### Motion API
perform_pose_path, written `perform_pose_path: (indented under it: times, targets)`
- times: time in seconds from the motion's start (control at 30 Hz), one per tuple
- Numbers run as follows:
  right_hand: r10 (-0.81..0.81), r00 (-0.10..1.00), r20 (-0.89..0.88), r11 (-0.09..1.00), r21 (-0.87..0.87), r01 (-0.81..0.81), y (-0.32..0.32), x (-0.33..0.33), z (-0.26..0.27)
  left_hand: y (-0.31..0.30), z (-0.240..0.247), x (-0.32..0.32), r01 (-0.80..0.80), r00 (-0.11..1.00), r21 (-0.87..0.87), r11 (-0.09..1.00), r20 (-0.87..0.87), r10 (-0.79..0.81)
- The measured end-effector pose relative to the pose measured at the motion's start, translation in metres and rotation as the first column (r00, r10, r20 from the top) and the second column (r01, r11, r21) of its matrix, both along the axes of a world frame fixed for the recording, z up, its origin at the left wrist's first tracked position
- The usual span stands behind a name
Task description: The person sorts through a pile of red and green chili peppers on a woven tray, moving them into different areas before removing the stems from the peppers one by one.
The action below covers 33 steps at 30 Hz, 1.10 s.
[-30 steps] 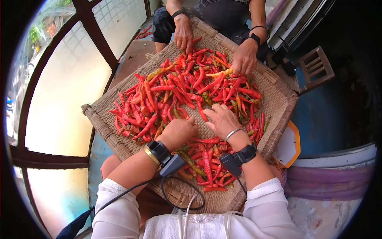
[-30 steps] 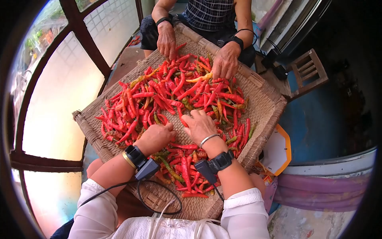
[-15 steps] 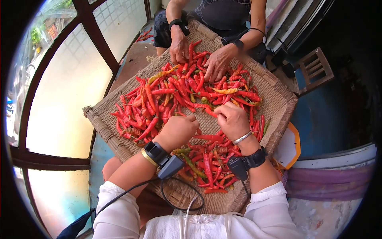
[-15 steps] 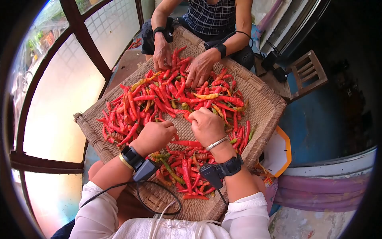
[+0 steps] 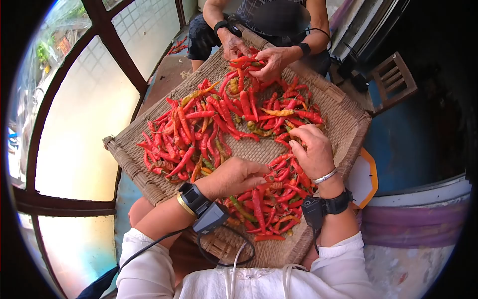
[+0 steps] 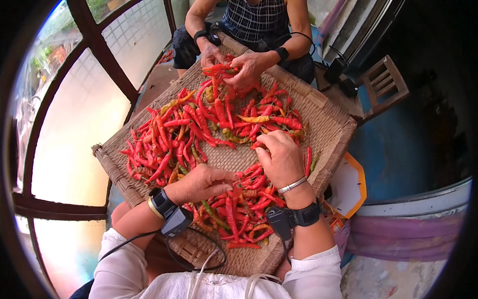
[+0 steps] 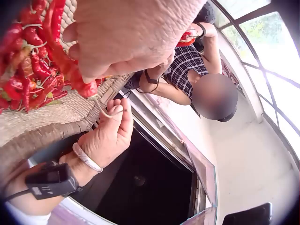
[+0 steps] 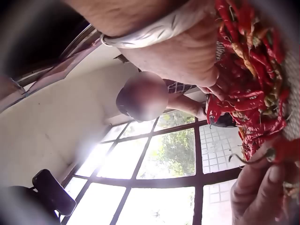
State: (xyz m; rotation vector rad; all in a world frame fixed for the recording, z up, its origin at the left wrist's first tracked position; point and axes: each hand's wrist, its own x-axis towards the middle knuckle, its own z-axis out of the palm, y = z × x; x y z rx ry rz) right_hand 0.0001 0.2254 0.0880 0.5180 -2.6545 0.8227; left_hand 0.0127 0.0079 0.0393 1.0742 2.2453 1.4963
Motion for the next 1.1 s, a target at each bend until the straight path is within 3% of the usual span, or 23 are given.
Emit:
perform_pose_path:
  times: [0.03,0.1,0.13,0.17,0.23,0.37,0.43,0.5,0.57,0.6,0.67,0.7,0.77,0.8,0.87,1.0,1.07,1.1]
  targets:
    - [0.02,0.999,0.036,1.0,0.023,-0.021,-0.004,0.001,-0.002,0.0,-0.001,0.0,0.001,1.0,-0.003,1.0,0.002,-0.001]
    - [0.055,0.994,0.098,0.992,0.105,-0.065,-0.009,0.003,-0.011,-0.002,-0.001,-0.002,-0.063,0.986,-0.119,0.991,-0.162,0.043]
    - [0.084,0.983,0.161,0.976,0.185,-0.114,-0.012,0.003,-0.017,-0.007,-0.009,-0.008,-0.17,0.948,-0.258,0.951,-0.305,0.086]
    - [0.082,0.984,0.159,0.977,0.183,-0.111,-0.016,0.004,-0.024,-0.01,-0.008,-0.013,-0.265,0.938,-0.401,0.877,-0.319,0.137]
    - [0.219,0.963,0.159,0.898,0.352,-0.263,-0.026,0.007,-0.042,-0.02,-0.023,-0.029,-0.386,0.831,-0.497,0.777,-0.553,0.059]
    - [0.284,0.933,0.222,0.828,0.434,-0.356,-0.045,0.01,-0.07,-0.025,-0.039,-0.039,-0.455,0.759,-0.427,0.782,-0.645,0.089]
    - [0.165,0.797,0.581,0.72,0.482,-0.5,-0.057,0.009,-0.066,-0.023,-0.038,-0.037,-0.489,0.705,-0.451,0.747,-0.708,0.034]
    - [0.141,0.764,0.63,0.74,0.445,-0.504,-0.056,0.008,-0.058,-0.024,-0.044,-0.037,-0.458,0.743,-0.476,0.751,-0.669,0.029]
    - [0.197,0.859,0.472,0.867,0.326,-0.378,-0.051,0.005,-0.055,-0.024,-0.047,-0.039,-0.521,0.7,-0.46,0.719,-0.713,0.051]
    - [0.194,0.861,0.471,0.863,0.335,-0.378,-0.05,0.001,-0.056,-0.024,-0.05,-0.041,-0.523,0.697,-0.451,0.723,-0.715,0.058]
    - [0.223,0.955,0.196,0.908,0.315,-0.276,-0.048,-0.006,-0.066,-0.025,-0.058,-0.043,-0.542,0.69,-0.431,0.722,-0.719,0.088]
    - [0.226,0.954,0.197,0.904,0.322,-0.281,-0.049,-0.008,-0.072,-0.025,-0.056,-0.043,-0.545,0.689,-0.426,0.722,-0.718,0.097]
    - [0.251,0.962,0.107,0.925,0.268,-0.271,-0.051,-0.011,-0.084,-0.024,-0.048,-0.043,-0.482,0.796,-0.556,0.677,-0.601,0.073]
    - [0.252,0.962,0.108,0.924,0.269,-0.272,-0.053,-0.012,-0.087,-0.025,-0.049,-0.043,-0.482,0.796,-0.555,0.678,-0.6,0.075]
    - [0.177,0.928,0.327,0.956,0.168,-0.242,-0.057,-0.012,-0.09,-0.027,-0.05,-0.043,-0.458,0.785,-0.521,0.721,-0.617,0.052]
    - [0.216,0.959,0.184,0.956,0.16,-0.246,-0.059,-0.012,-0.085,-0.018,-0.039,-0.039,-0.413,0.78,-0.514,0.752,-0.626,0.001]
    - [0.065,0.914,0.4,0.956,0.238,-0.172,-0.059,-0.014,-0.076,-0.012,-0.03,-0.036,-0.347,0.832,-0.428,0.834,-0.551,0.063]
    - [0.066,0.917,0.394,0.957,0.236,-0.17,-0.055,-0.015,-0.072,-0.012,-0.025,-0.037,-0.349,0.829,-0.429,0.833,-0.557,0.06]
